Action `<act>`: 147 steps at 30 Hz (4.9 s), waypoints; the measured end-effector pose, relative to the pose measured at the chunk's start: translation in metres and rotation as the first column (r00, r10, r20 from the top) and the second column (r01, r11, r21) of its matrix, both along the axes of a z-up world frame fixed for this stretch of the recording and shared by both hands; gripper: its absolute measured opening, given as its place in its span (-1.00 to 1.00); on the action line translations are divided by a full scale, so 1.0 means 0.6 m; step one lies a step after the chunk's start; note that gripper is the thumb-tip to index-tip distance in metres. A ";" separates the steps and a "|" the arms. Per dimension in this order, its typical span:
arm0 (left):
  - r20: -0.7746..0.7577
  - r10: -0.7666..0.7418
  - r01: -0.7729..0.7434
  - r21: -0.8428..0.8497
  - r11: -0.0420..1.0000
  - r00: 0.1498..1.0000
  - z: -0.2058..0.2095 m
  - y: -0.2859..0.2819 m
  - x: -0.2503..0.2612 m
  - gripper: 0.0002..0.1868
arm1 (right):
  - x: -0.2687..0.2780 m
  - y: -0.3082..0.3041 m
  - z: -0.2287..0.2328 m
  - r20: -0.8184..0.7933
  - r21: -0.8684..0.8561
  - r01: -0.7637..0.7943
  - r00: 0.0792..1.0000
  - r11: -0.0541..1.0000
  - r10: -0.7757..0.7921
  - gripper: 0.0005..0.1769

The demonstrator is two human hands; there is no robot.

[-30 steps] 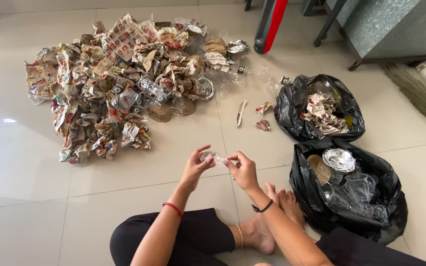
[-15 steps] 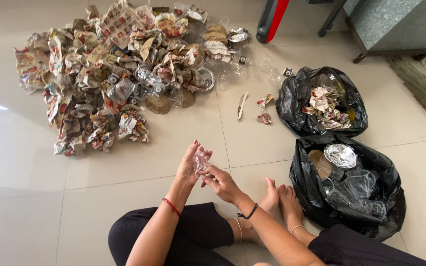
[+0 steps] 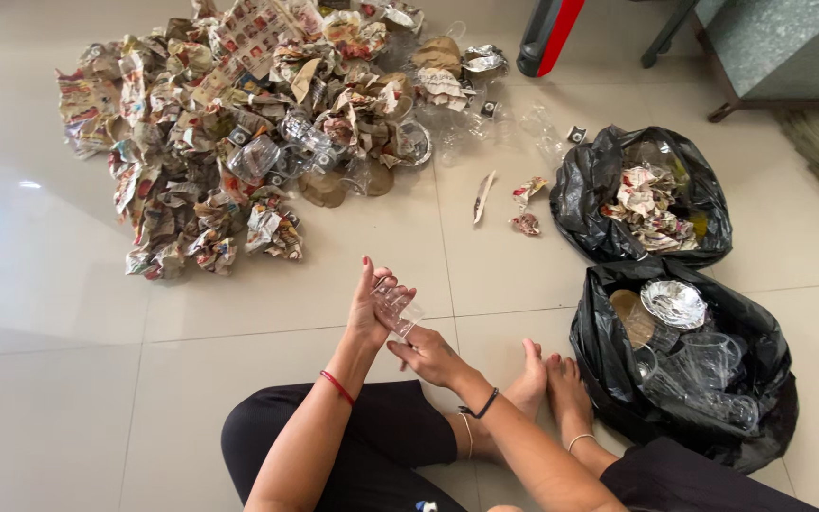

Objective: The person sits on the floor and sorts recyclable materials by hand. They pick up newspaper sheets, flatten them, and place them into a black trash bag. They also pick up clear plastic cups, crush them, and place them into the same bag. Finally, they handle aluminum foil containers, flattening them before adding them to the bag.

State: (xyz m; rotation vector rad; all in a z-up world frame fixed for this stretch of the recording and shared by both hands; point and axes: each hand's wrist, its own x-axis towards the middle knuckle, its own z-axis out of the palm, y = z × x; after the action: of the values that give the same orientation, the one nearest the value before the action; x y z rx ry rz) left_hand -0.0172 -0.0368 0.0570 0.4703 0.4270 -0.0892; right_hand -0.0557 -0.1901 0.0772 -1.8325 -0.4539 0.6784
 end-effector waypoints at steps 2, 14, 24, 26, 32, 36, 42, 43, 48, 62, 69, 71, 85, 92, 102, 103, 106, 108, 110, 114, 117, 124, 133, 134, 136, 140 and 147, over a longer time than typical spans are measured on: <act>0.016 0.018 -0.018 -0.024 1.000 1.000 -0.011 -0.001 -0.001 -0.51 | -0.002 -0.009 0.005 0.049 -0.057 -0.023 0.998 0.998 0.026 -0.39; 0.231 0.108 -0.140 0.127 0.982 0.967 -0.021 -0.009 0.005 -0.50 | -0.002 -0.012 0.020 -0.589 0.519 0.459 0.803 0.721 -0.087 -0.23; 0.022 -0.050 0.040 0.334 0.942 0.999 -0.030 -0.036 0.017 -0.64 | 0.016 0.002 0.027 -0.738 0.527 0.630 0.672 0.571 -0.061 -0.35; -0.024 -0.037 0.042 0.280 0.959 0.999 -0.025 -0.038 0.013 -0.66 | 0.018 -0.003 0.014 -0.579 0.524 0.496 0.804 0.693 -0.137 -0.37; 0.026 0.039 -0.042 0.135 0.990 0.999 -0.023 -0.063 -0.006 -0.69 | -0.017 -0.021 -0.036 -0.169 0.474 0.241 0.969 0.847 -0.181 -0.36; 0.164 0.084 -0.088 0.019 0.996 0.983 -0.006 -0.078 -0.035 -0.69 | -0.020 -0.053 -0.033 0.014 0.400 0.058 0.997 0.915 -0.070 -0.36; -0.030 0.131 -0.130 0.013 0.991 0.991 0.042 -0.103 -0.048 -0.42 | -0.006 -0.093 -0.004 0.760 -0.209 -0.028 0.625 0.978 0.180 -0.24; -0.057 0.119 -0.119 -0.002 0.993 0.991 0.045 -0.110 -0.048 -0.39 | -0.006 -0.095 -0.001 0.787 -0.237 -0.014 0.583 0.971 0.201 -0.17; -0.025 0.052 -0.053 -0.035 0.998 0.998 0.006 -0.115 -0.062 -0.38 | -0.027 -0.089 -0.004 0.792 -0.321 0.022 0.555 0.947 0.256 0.06; 0.220 0.063 -0.061 -0.017 0.998 0.973 0.006 -0.097 -0.054 -0.41 | -0.042 -0.059 0.032 -0.473 0.671 0.336 0.881 0.661 0.032 -0.06; 0.059 -0.025 0.019 0.113 0.993 0.998 0.039 -0.091 -0.050 -0.42 | -0.033 -0.046 0.008 -0.138 0.399 0.233 0.972 0.887 -0.193 -0.26; -0.009 -0.004 0.004 0.034 0.999 1.000 0.038 -0.094 -0.051 -0.45 | -0.034 -0.053 -0.004 0.327 0.148 0.107 0.933 0.983 -0.150 -0.30; 0.136 0.123 -0.134 0.077 0.988 0.983 0.006 -0.083 -0.039 -0.48 | -0.039 -0.042 0.057 -0.328 0.596 0.250 0.943 0.763 -0.053 -0.18; 0.094 0.104 -0.104 -0.009 0.995 0.990 -0.013 -0.092 -0.036 -0.55 | -0.040 -0.034 0.055 -0.458 0.599 0.331 0.889 0.729 -0.028 -0.13; -0.040 0.081 -0.085 -0.110 0.990 0.996 0.001 -0.098 -0.032 -0.47 | -0.017 -0.075 0.013 0.679 -0.371 0.011 0.686 0.928 0.263 -0.11; -0.030 0.071 -0.073 -0.090 0.993 0.997 -0.002 -0.099 -0.032 -0.48 | -0.018 -0.076 0.014 0.683 -0.364 0.009 0.682 0.931 0.261 -0.08; 0.001 0.061 -0.061 -0.068 0.996 0.998 -0.023 -0.096 -0.033 -0.51 | -0.032 -0.072 0.020 0.626 -0.245 -0.013 0.762 0.970 0.168 -0.03; 0.026 0.085 -0.082 -0.109 0.991 0.996 -0.038 -0.095 -0.032 -0.55 | -0.042 -0.065 0.027 0.443 -0.027 -0.003 0.896 1.000 0.015 -0.06; 0.101 0.108 -0.098 -0.098 0.990 0.989 -0.047 -0.094 -0.028 -0.55 | -0.050 -0.058 0.035 0.012 0.369 0.104 0.993 0.923 -0.117 -0.11; 0.158 0.099 -0.086 -0.090 0.992 0.982 -0.040 -0.095 -0.028 -0.55 | -0.044 -0.049 0.038 -0.571 0.637 0.438 0.821 0.635 0.006 -0.17; 0.143 0.051 -0.052 0.002 0.999 0.988 -0.026 -0.097 -0.025 -0.54 | -0.033 -0.054 0.023 -0.451 0.504 0.350 0.886 0.790 -0.106 -0.20; 0.053 -0.045 0.047 -0.023 0.999 0.998 -0.054 -0.100 -0.027 -0.64 | -0.032 -0.077 -0.024 0.339 -0.090 0.048 0.941 0.995 -0.015 -0.21; 0.163 -0.023 0.009 0.086 0.996 0.986 -0.030 -0.120 -0.040 -0.71 | -0.022 -0.102 -0.005 -0.291 0.477 0.235 0.951 0.847 -0.100 -0.03; 0.088 -0.039 0.033 0.070 0.997 0.995 -0.017 -0.122 -0.046 -0.69 | -0.019 -0.112 -0.001 -0.152 0.364 0.146 0.984 0.920 -0.095 -0.03; -0.003 -0.063 0.063 0.034 0.997 0.998 0.003 -0.136 -0.050 -0.68 | -0.015 -0.126 0.006 0.135 0.151 0.041 0.989 0.988 -0.062 -0.05; -0.031 -0.043 0.044 0.010 0.999 0.999 0.004 -0.164 -0.041 -0.72 | -0.003 -0.143 0.018 0.493 -0.053 0.028 0.870 0.998 0.002 0.02; -0.004 0.086 -0.086 -0.126 0.988 0.996 -0.031 -0.201 -0.028 -0.78 | 0.028 -0.205 0.078 0.689 -0.102 0.036 0.723 0.994 0.044 -0.32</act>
State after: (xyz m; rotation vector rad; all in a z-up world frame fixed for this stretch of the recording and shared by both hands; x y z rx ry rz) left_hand -0.0340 -0.1573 0.0384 0.3274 0.4366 -0.0322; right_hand -0.0387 -0.3128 0.1241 -2.1608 -0.9250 -0.0273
